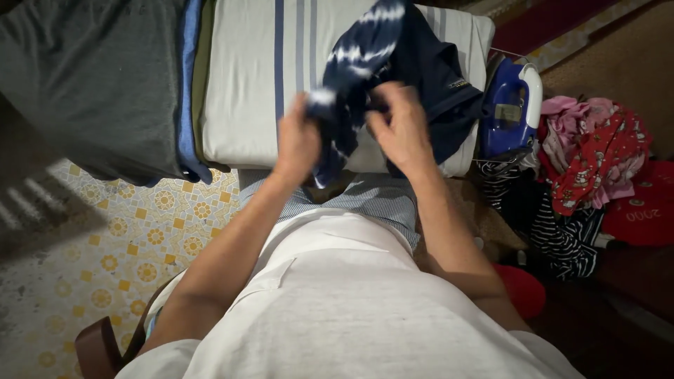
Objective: The person irons a gray t-shirt on an ironing board, smoothing it with one hand while moving the iron with the other. After finishing the t-shirt, the person picks up a blue and white patterned cloth and irons it in the same manner.
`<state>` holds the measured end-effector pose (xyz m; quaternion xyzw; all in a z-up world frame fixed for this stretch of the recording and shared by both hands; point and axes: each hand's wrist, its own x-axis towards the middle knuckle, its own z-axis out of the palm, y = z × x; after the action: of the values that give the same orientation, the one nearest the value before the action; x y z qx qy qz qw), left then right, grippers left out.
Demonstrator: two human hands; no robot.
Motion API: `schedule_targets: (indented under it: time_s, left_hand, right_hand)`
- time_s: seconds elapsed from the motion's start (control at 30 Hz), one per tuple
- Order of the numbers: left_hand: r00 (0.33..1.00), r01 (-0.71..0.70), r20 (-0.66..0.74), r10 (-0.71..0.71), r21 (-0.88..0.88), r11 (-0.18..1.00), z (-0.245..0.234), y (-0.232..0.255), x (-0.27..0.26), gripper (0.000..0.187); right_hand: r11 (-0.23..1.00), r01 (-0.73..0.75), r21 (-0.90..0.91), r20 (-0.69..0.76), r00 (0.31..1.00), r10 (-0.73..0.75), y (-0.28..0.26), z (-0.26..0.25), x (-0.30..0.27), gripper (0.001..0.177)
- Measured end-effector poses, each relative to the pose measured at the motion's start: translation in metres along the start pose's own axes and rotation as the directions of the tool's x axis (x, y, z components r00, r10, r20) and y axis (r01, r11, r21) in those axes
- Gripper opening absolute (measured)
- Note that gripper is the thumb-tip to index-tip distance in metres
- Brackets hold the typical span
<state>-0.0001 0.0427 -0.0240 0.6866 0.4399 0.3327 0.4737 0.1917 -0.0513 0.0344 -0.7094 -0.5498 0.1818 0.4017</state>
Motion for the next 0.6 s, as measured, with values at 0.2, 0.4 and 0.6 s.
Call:
schedule_targets:
  time_s: [0.2, 0.4, 0.6]
  left_hand:
    - [0.990, 0.138, 0.083, -0.110, -0.562, 0.816, -0.029, 0.041, 0.013, 0.028]
    - [0.955, 0.276, 0.283, -0.084, -0.750, 0.601, -0.037, 0.094, 0.006, 0.019]
    - [0.896, 0.276, 0.442, 0.044, -0.632, 0.724, -0.073, 0.139, -0.009, 0.024]
  right_hand:
    - [0.991, 0.013, -0.134, 0.052, 0.999, -0.006, -0.008, -0.003, 0.007, 0.100]
    - [0.985, -0.016, -0.173, -0.007, 1.000, 0.015, 0.028, 0.045, 0.039, 0.090]
    - [0.890, 0.440, 0.121, -0.161, 0.893, -0.420, 0.046, 0.034, 0.118, 0.048]
